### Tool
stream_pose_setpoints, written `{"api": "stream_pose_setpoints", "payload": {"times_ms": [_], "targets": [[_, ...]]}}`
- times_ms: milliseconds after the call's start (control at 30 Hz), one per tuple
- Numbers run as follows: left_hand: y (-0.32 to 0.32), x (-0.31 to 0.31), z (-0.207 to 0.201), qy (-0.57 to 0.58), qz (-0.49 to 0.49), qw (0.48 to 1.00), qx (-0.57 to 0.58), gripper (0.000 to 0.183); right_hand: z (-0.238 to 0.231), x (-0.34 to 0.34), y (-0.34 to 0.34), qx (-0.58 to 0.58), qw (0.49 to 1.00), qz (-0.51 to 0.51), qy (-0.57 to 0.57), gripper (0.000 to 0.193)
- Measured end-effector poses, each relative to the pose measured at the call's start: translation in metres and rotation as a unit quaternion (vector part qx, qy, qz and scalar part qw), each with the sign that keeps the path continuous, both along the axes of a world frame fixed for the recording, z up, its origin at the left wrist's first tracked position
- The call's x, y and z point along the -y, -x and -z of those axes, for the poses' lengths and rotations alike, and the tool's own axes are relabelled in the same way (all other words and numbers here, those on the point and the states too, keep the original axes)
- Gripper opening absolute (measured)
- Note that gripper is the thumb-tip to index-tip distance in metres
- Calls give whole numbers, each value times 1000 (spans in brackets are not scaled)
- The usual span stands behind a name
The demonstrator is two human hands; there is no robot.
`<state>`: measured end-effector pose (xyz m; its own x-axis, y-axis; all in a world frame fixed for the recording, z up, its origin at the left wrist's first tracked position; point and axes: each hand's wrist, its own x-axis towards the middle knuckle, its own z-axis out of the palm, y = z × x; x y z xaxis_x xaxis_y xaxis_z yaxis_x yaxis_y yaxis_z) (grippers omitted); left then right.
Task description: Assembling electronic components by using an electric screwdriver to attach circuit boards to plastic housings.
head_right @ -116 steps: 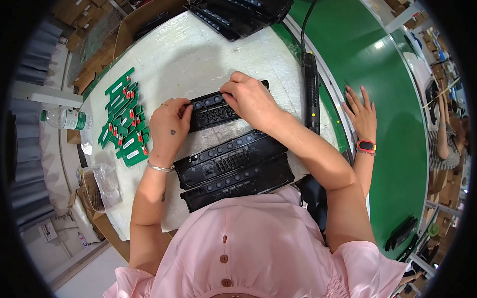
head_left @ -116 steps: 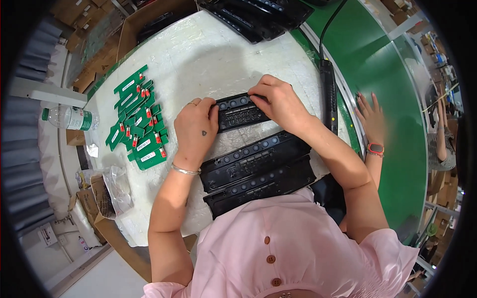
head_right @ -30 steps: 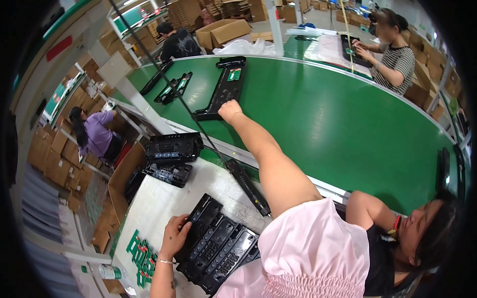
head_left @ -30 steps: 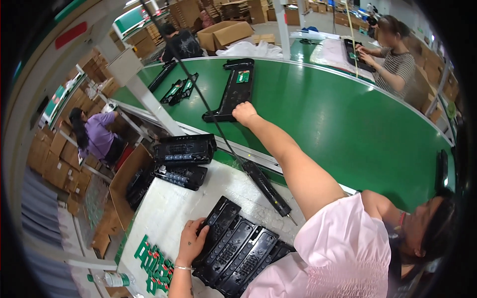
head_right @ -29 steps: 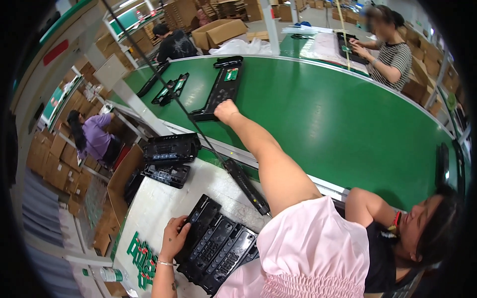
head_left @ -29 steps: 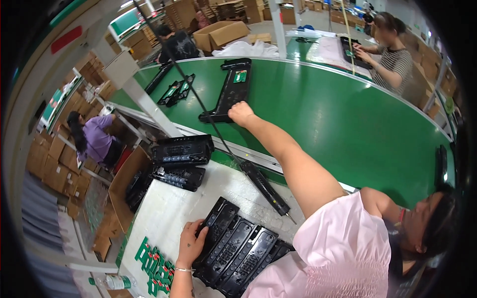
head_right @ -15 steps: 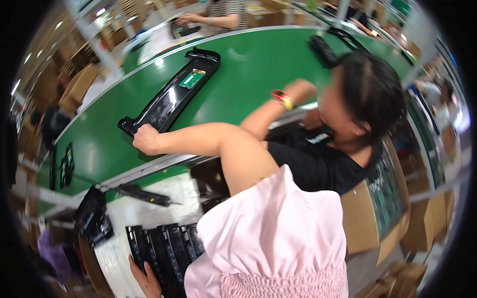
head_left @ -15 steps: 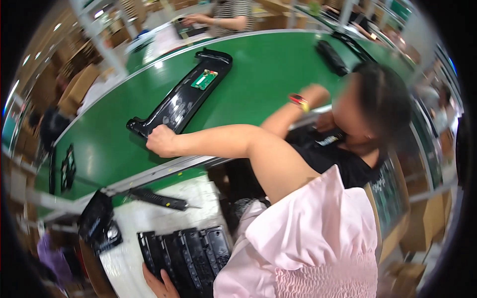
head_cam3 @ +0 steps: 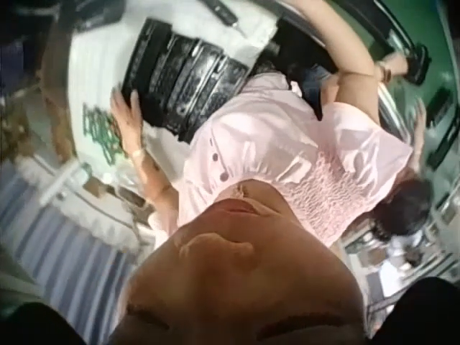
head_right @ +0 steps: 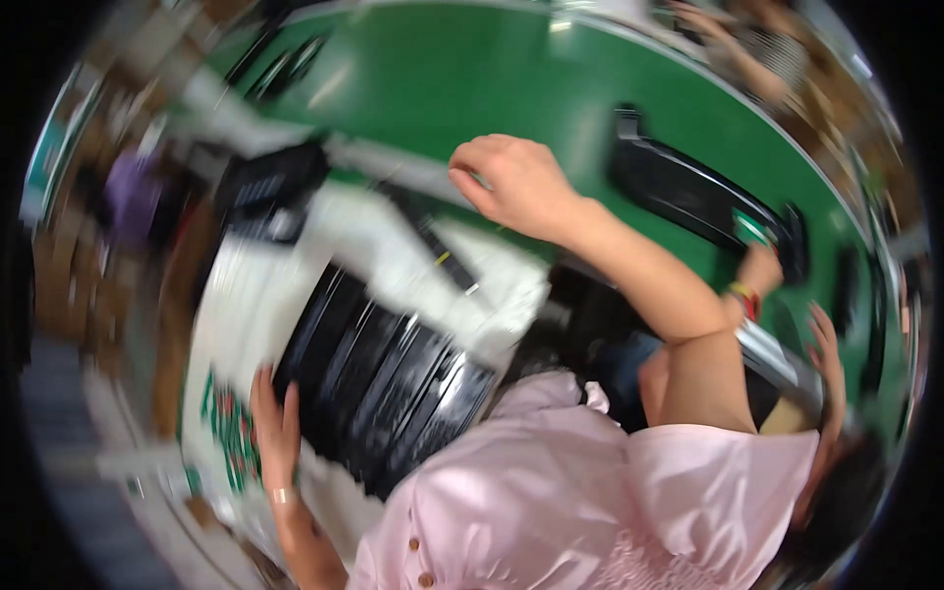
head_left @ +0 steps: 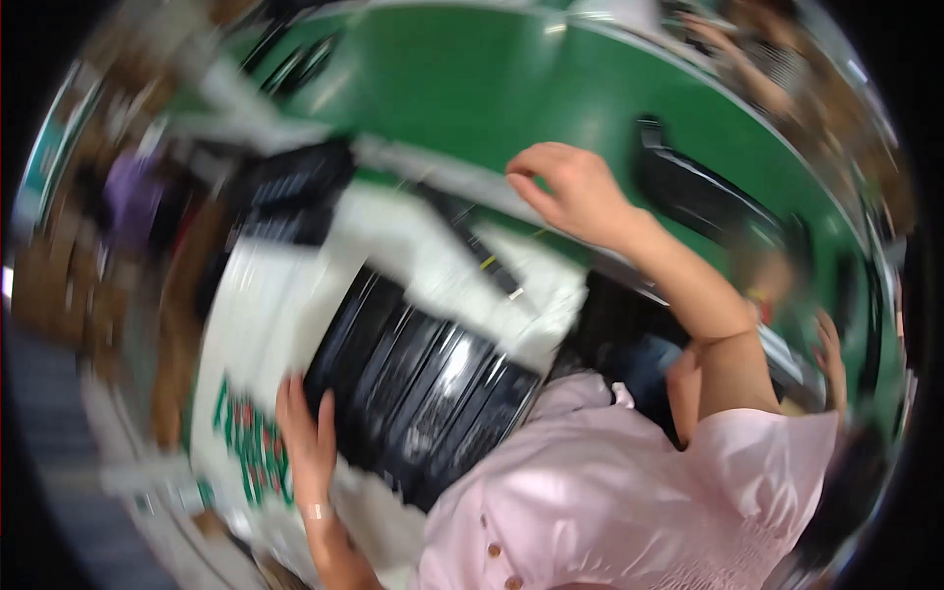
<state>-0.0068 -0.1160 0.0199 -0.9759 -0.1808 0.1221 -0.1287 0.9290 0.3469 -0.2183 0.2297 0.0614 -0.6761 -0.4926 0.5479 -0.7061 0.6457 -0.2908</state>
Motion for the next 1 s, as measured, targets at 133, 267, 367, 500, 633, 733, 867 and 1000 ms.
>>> {"api": "stream_pose_setpoints", "payload": {"times_ms": [133,267,367,500,633,733,867,1000], "targets": [[-16,3,9,-58,-72,996,-16,44,27,111,-1,239,923,-296,50,24],[-29,9,22,-131,-142,980,-56,46,88,196,3,213,926,-293,102,38],[-38,8,33,-199,-175,960,-91,46,102,213,-8,415,862,-256,138,44],[-44,0,35,-332,-226,906,-138,56,104,200,-14,426,847,-294,120,48],[-74,-20,36,-395,-231,876,-151,60,87,174,-24,464,826,-284,150,46],[-75,-33,49,-461,-211,843,-177,64,91,139,-40,482,821,-245,182,46],[-87,-51,56,-459,-212,832,-229,64,91,131,-65,540,767,-263,225,55],[-86,-63,44,-419,-236,840,-252,64,87,147,-62,508,792,-253,224,44]]}}
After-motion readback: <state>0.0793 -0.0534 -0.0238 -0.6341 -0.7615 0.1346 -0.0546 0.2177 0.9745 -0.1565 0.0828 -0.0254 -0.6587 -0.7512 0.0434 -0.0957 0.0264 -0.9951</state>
